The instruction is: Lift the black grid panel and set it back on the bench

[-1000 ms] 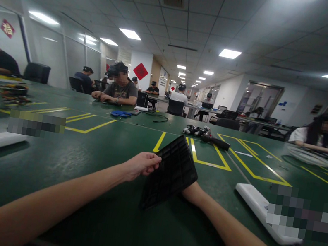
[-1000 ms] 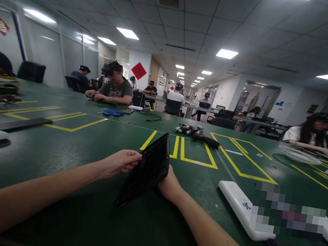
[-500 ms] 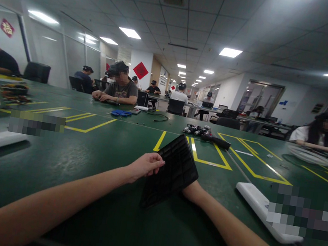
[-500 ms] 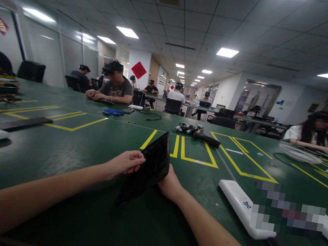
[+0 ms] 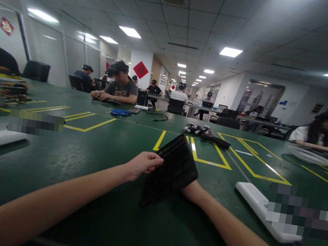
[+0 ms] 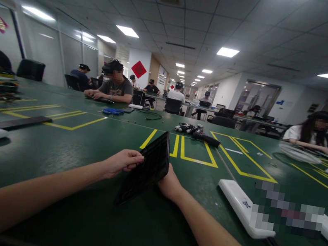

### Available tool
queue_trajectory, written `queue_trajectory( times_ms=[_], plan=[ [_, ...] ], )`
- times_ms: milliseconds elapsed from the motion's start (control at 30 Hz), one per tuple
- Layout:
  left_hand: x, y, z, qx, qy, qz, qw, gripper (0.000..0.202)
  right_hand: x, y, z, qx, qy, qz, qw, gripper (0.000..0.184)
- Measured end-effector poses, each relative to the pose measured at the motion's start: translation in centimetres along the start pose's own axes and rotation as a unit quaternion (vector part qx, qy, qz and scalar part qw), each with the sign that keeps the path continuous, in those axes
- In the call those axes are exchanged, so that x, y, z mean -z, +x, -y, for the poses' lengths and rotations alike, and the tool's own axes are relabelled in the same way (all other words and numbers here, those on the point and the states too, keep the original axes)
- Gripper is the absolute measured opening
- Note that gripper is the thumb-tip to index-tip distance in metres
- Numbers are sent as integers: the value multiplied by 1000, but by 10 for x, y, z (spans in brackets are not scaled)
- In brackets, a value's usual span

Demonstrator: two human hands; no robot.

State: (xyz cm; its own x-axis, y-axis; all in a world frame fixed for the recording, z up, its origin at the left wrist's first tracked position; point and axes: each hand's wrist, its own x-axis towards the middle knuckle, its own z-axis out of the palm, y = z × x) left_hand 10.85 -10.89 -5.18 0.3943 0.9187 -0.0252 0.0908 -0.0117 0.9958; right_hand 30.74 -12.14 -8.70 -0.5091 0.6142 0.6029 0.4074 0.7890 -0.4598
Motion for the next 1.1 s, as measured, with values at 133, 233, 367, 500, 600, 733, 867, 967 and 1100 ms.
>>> queue_trajectory(
  times_ms=[133,233,367,500,600,733,867,967,1100],
  plan=[
    [-3,0,2,-9,37,-9,999,34,0,-1,-1,3,-15,-1,1000,37],
    [-5,0,3,-66,130,-48,988,30,1,-2,2,1,-26,0,1000,38],
    [-4,-2,2,-132,278,-93,947,35,1,-2,2,-7,-32,-7,999,38],
    [-3,-4,-2,-147,314,-69,935,29,0,-2,1,3,-26,-10,1000,38],
    [-3,-4,-6,-151,299,-37,942,17,2,-2,2,4,-22,-16,1000,38],
    [-1,-4,-9,-130,306,-43,942,20,5,-2,6,4,-28,-4,1000,37],
    [2,-4,-10,-139,318,-11,938,14,6,-2,7,-3,-28,-4,1000,37],
    [5,-4,-9,-157,296,-2,942,18,6,-2,9,-13,-33,-7,999,37],
    [5,-4,-9,-147,317,-16,937,14,7,0,15,-10,-37,3,999,37]
  ],
)
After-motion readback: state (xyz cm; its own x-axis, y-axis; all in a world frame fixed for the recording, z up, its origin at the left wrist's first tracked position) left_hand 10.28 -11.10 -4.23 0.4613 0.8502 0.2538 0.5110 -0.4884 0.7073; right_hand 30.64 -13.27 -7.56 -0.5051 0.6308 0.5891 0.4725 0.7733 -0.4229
